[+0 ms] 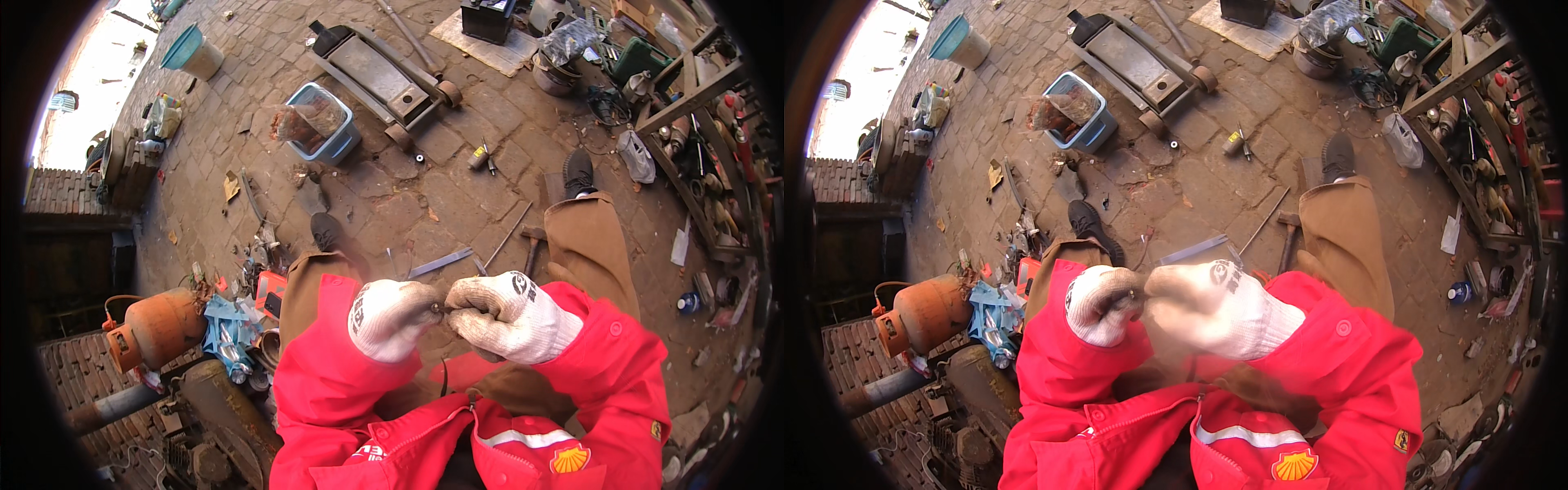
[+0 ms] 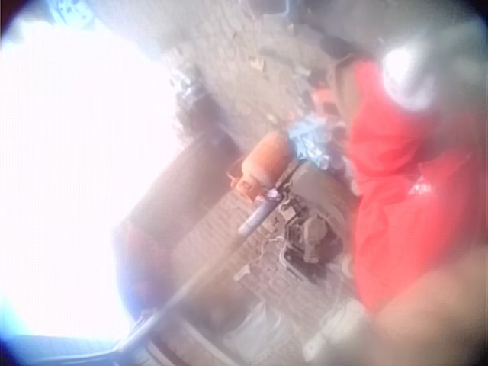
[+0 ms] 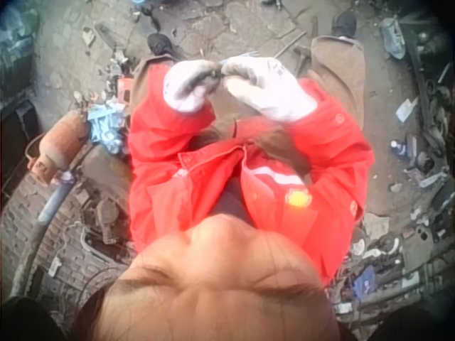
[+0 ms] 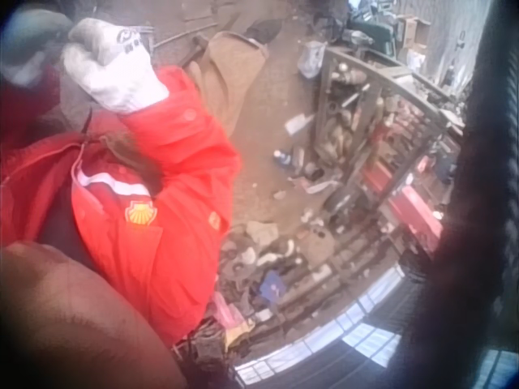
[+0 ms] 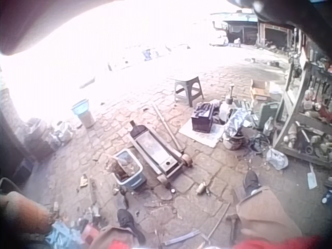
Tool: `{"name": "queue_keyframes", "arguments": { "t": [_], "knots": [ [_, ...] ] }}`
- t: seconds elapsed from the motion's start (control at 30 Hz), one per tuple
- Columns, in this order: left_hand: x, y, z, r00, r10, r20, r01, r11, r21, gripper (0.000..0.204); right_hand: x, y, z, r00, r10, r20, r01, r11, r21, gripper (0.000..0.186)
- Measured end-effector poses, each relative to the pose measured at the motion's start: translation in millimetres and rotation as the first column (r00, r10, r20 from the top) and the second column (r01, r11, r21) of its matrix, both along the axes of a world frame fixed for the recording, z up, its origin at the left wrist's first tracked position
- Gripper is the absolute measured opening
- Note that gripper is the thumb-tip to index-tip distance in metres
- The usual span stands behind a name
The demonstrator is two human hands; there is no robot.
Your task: The person sits on the ground and uses shears to cut a small metal strip, then repeatedly bends and twists the strip by hand. The person continues to manipulate the metal piece, bending it into a curved shape.
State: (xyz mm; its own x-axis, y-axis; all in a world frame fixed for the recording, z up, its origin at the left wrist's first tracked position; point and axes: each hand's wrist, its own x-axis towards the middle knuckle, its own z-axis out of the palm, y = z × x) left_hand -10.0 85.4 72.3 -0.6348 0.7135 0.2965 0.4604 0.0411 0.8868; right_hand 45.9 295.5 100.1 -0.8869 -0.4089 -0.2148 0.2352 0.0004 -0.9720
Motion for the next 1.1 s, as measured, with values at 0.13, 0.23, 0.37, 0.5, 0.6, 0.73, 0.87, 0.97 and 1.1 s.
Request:
{"name": "queue_keyframes", "arguments": {
  "t": [0.13, 0.23, 0.37, 0.5, 0.6, 0.73, 0.87, 0.97, 1.1],
  "knots": [
    [1, -2, 1, 0.998, -0.016, 0.058, 0.015, 1.0, 0.005, 0.018, 1, 2, 5, 0.943, 0.041, 0.33, 0.021, 0.983, -0.182, 0.018],
    [1, -3, 8, 0.991, -0.009, 0.136, 0.019, 0.998, -0.067, 0.017, -1, 1, 3, 0.994, 0.044, -0.096, -0.031, 0.991, 0.126, 0.016],
    [3, 2, 14, 0.979, 0.075, 0.191, -0.042, 0.984, -0.173, 0.016, -2, -1, -1, 0.665, 0.206, -0.718, 0.359, 0.754, 0.55, 0.008],
    [-2, 6, 13, 0.999, 0.045, 0.014, -0.041, 0.971, -0.236, 0.018, -1, 2, 3, 0.679, 0.29, -0.675, 0.333, 0.698, 0.634, 0.008],
    [-5, 5, 12, 1.0, 0.005, -0.027, -0.013, 0.958, -0.286, 0.019, 0, 10, 8, 0.779, 0.268, -0.567, 0.202, 0.749, 0.631, 0.01],
    [-3, 6, 11, 1.0, 0.006, -0.012, -0.009, 0.952, -0.305, 0.019, -2, 6, 5, 0.791, 0.165, -0.589, 0.255, 0.787, 0.562, 0.011],
    [0, 9, 10, 0.995, 0.091, 0.028, -0.081, 0.963, -0.257, 0.021, -4, 3, -2, 0.7, 0.21, -0.682, 0.332, 0.75, 0.572, 0.013],
    [0, 9, 12, 0.993, 0.107, 0.044, -0.089, 0.951, -0.297, 0.02, -4, 3, -2, 0.643, 0.304, -0.703, 0.378, 0.672, 0.637, 0.011],
    [0, 9, 13, 0.993, 0.118, 0.025, -0.101, 0.929, -0.355, 0.018, -1, 1, 2, 0.586, 0.402, -0.703, 0.456, 0.554, 0.697, 0.008]
  ]
}}
